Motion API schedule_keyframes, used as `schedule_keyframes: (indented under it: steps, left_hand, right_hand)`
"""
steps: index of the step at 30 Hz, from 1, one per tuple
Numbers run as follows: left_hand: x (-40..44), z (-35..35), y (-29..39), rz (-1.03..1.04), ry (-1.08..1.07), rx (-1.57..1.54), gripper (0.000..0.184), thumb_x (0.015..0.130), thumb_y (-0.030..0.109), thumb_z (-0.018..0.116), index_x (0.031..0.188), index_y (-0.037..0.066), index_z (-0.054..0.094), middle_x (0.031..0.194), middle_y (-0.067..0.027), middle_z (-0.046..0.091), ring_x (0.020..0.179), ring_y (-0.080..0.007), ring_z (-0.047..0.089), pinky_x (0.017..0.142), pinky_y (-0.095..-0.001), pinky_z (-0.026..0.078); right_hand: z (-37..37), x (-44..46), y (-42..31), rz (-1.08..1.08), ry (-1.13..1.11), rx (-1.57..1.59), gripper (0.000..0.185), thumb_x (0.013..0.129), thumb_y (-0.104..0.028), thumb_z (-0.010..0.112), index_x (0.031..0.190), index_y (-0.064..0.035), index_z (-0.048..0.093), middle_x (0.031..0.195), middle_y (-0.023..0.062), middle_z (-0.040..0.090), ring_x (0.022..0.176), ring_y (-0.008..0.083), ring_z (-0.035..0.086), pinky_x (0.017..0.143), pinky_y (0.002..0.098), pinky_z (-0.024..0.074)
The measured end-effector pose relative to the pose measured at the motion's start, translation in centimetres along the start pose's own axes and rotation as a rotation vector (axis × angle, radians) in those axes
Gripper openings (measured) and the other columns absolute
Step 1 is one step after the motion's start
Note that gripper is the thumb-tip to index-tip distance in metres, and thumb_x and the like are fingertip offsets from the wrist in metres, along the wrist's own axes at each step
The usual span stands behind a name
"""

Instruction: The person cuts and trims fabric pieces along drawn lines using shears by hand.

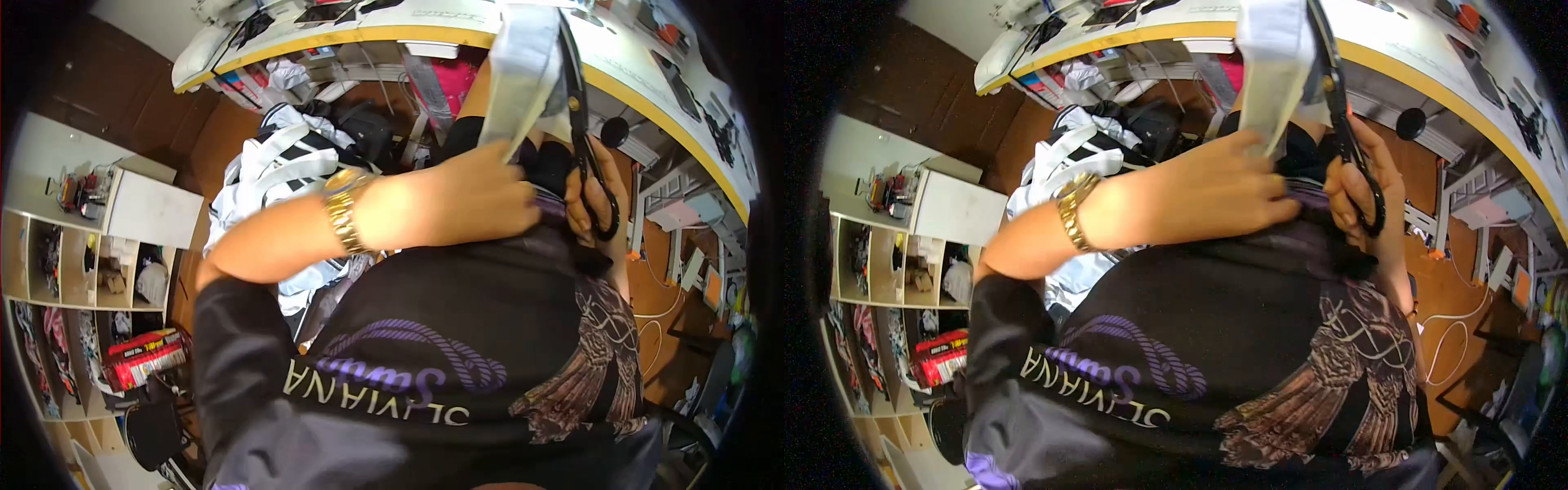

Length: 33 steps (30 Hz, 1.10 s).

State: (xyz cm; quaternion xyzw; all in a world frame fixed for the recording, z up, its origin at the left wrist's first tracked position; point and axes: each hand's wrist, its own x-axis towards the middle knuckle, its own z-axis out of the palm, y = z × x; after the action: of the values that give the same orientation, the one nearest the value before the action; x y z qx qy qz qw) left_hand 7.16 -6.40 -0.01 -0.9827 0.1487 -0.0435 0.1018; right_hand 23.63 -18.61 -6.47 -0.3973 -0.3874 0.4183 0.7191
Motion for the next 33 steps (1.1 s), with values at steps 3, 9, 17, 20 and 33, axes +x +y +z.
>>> schedule_keyframes:
  steps: [3,9,17,20,33]
  left_hand:
    - [-3.4,1.7,-0.1,-0.214,0.114,-0.415,0.026,0.079,0.016,0.056,0.103,0.006,0.06,0.087,-0.0104,0.061,0.084,-0.0251,0.058,0.081,-0.0344,0.041]
    - [-6.2,3.1,0.0,-0.518,-0.074,-0.662,0.031,0.085,0.017,0.056,0.112,0.004,0.056,0.102,-0.0155,0.06,0.087,-0.0288,0.061,0.075,-0.0346,0.048]
    - [-4.4,4.2,-3.5,-0.694,0.878,-1.392,0.052,0.094,0.041,0.037,0.117,-0.004,0.049,0.104,-0.0103,0.06,0.095,-0.0165,0.057,0.084,-0.0316,0.044]
    - [-3.1,3.7,-3.4,-0.784,1.031,-1.535,0.074,0.088,0.058,0.032,0.126,-0.005,0.039,0.126,-0.016,0.046,0.118,-0.0235,0.044,0.098,-0.0389,0.035]
    - [4.2,2.6,-8.7,-0.813,0.949,-1.516,0.058,0.092,0.046,0.037,0.128,0.0,0.036,0.125,-0.0107,0.045,0.112,-0.0195,0.046,0.095,-0.0353,0.036]
  right_hand:
    - [-0.3,0.0,0.1,-0.029,0.0,0.006,0.053,0.086,-0.013,0.055,0.131,-0.0003,0.03,0.072,0.0059,0.05,0.041,0.0023,0.037,0.033,0.0143,0.0265]
    - [-0.4,-0.8,0.2,-0.02,-0.009,0.028,0.054,0.086,-0.014,0.056,0.131,-0.0025,0.03,0.074,0.0082,0.05,0.044,0.0031,0.037,0.036,0.0151,0.0264]
    - [-0.2,-2.3,-0.8,-0.032,-0.147,-0.068,0.068,0.073,-0.018,0.073,0.128,-0.0024,0.036,0.07,0.0005,0.05,0.055,0.0031,0.041,0.051,0.0164,0.0305]
    - [-0.3,-1.9,-0.7,-0.041,-0.231,-0.051,0.065,0.073,-0.012,0.072,0.127,-0.0014,0.039,0.067,-0.0028,0.047,0.063,0.0031,0.043,0.059,0.0163,0.0309]
    - [-5.7,0.4,-0.7,0.028,-0.079,0.031,0.07,0.07,-0.012,0.075,0.128,-0.0018,0.038,0.07,-0.0014,0.052,0.059,0.0014,0.044,0.053,0.0152,0.0314]
